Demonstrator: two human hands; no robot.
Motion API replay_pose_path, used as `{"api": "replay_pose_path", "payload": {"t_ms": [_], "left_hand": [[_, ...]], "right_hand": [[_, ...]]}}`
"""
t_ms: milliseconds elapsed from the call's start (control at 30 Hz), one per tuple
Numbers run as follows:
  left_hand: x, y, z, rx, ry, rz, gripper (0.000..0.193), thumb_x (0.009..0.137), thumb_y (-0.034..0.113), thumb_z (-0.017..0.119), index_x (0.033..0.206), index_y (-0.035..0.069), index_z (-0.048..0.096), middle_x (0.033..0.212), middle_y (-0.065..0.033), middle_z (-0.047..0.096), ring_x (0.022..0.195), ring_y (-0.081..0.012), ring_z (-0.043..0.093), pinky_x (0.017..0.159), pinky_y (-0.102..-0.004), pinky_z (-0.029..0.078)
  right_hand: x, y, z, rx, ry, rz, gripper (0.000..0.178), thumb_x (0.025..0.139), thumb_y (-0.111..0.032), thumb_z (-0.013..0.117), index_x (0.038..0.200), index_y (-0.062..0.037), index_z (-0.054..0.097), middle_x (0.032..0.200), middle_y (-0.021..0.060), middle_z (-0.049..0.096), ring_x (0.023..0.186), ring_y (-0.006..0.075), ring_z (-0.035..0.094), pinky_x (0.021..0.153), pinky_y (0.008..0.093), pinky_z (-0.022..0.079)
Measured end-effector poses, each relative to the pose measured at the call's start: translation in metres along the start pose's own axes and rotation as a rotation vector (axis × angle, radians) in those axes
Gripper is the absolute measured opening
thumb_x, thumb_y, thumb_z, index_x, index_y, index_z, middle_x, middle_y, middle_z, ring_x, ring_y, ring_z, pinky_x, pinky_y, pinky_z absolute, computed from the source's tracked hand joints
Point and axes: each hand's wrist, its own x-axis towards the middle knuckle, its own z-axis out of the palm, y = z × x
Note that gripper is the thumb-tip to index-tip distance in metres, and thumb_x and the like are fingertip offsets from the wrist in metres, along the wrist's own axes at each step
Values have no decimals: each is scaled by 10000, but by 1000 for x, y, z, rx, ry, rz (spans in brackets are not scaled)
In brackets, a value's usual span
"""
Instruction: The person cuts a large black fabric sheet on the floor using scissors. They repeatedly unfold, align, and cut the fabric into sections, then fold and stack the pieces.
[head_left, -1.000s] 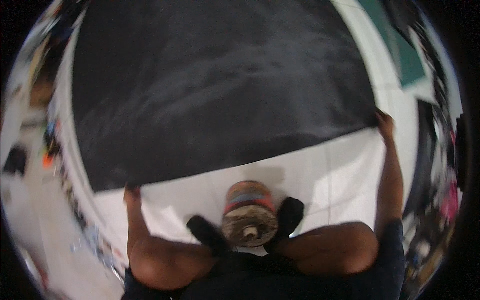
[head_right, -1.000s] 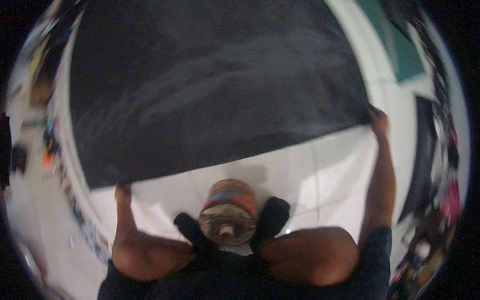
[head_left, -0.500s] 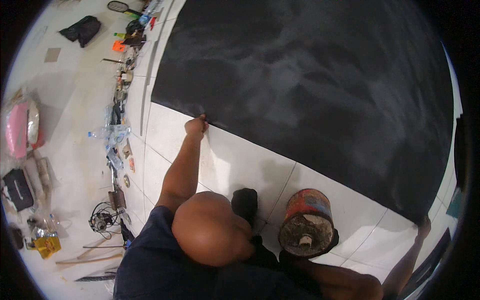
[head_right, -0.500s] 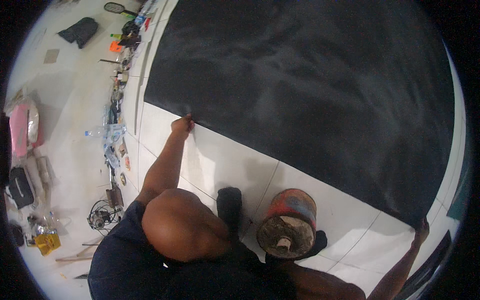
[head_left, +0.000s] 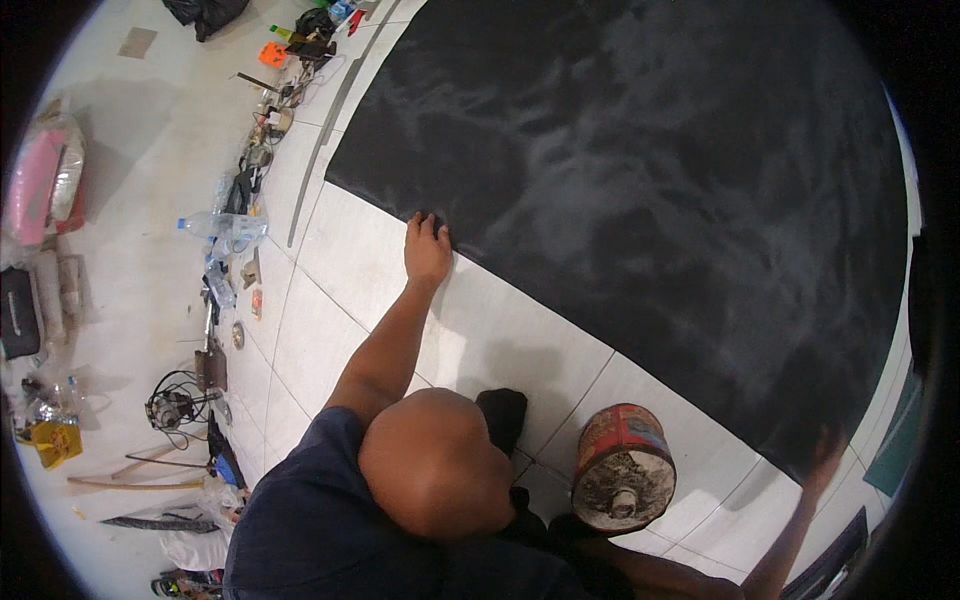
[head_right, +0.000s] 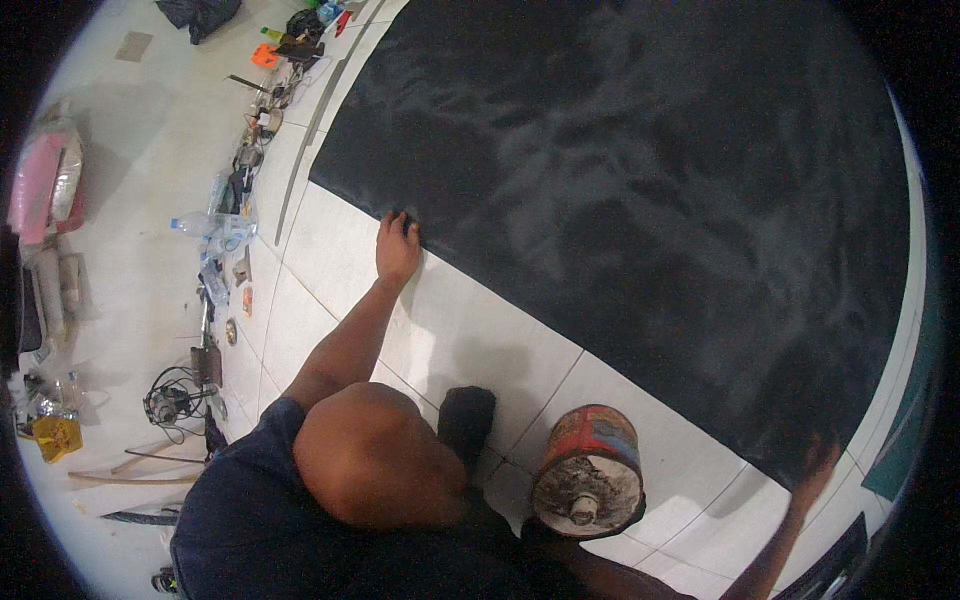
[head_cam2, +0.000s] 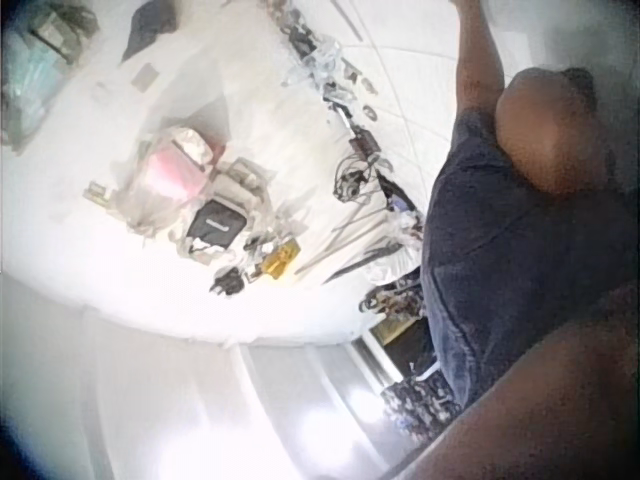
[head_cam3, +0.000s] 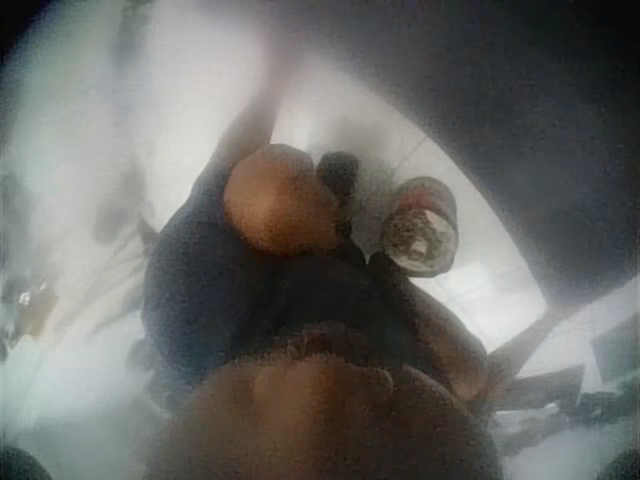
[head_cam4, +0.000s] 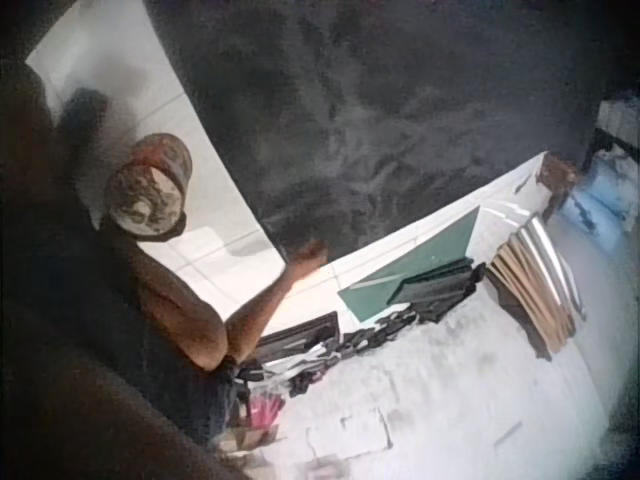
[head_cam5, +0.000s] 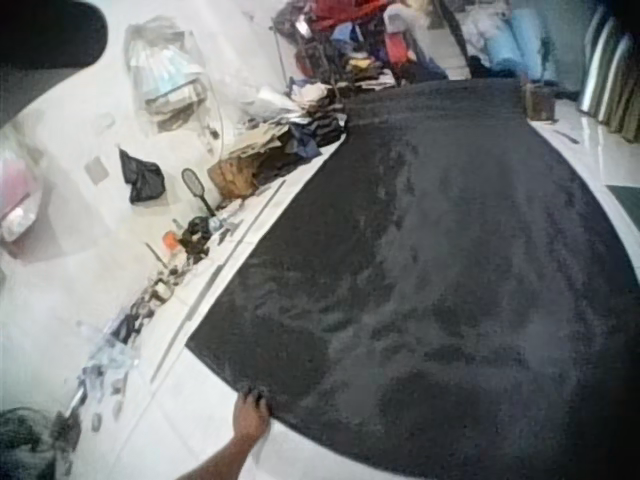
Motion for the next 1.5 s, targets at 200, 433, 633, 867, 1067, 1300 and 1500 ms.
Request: {"api": "replay_pose_path", "payload": {"t_ms": [200, 433, 633, 867, 1067, 1300, 1500], "left_hand": [[-11, -23, 19, -58, -50, 225, 735, 904, 500, 529, 1376, -47, 395, 1466, -242, 330, 1378, -369, 286, 1119, -513, 186], [-23, -18, 17, -62, -115, 219, 909, 849, 590, 572, 1423, -60, 298, 1513, -231, 233, 1417, -374, 187, 1129, -551, 136], [-18, -28, 17, -103, -93, 235, 917, 836, 582, 595, 1413, -71, 309, 1503, -250, 239, 1409, -398, 191, 1124, -568, 123], [-9, -37, 40, -180, -85, 271, 876, 846, 507, 633, 1431, -47, 290, 1510, -232, 238, 1430, -335, 166, 1144, -522, 59], [-5, -44, 39, -176, -93, 303, 818, 851, 444, 659, 1417, -48, 329, 1500, -239, 264, 1415, -348, 209, 1146, -473, 108], [-1, 15, -8, 667, -425, 250, 901, 852, 706, 432, 1442, 32, 332, 1526, -182, 232, 1414, -366, 198, 1112, -587, 161], [9, 44, -66, 192, -316, 578, 684, 892, 465, 593, 1309, -55, 442, 1354, -257, 434, 1288, -409, 366, 1085, -460, 298]], "right_hand": [[-103, -386, -43, 228, -809, -868, 534, 710, -408, 779, 1139, -136, 613, 792, 75, 630, 740, 274, 641, 695, 403, 516], [-136, -367, -14, 88, -555, -1092, 274, 776, -315, 696, 913, -108, 581, 617, 42, 580, 579, 237, 628, 550, 377, 525], [-116, -387, -24, 164, -447, -885, 278, 761, -297, 737, 812, -73, 579, 600, 89, 586, 538, 255, 619, 504, 372, 491], [-69, -397, -35, 173, -155, -662, 321, 708, -252, 795, 848, -26, 616, 561, 91, 584, 457, 212, 598, 454, 324, 469], [-4, -381, -7, 148, -115, -645, 345, 735, -359, 721, 834, -64, 572, 564, 127, 599, 504, 288, 628, 477, 394, 505], [-9, -395, 4, 88, -162, -540, 326, 764, -310, 706, 920, -88, 527, 631, 110, 623, 552, 287, 633, 498, 388, 513], [-26, -448, -52, 207, -531, -314, 627, 789, -309, 678, 1294, -60, 404, 826, 181, 654, 777, 358, 659, 690, 463, 530]]}}
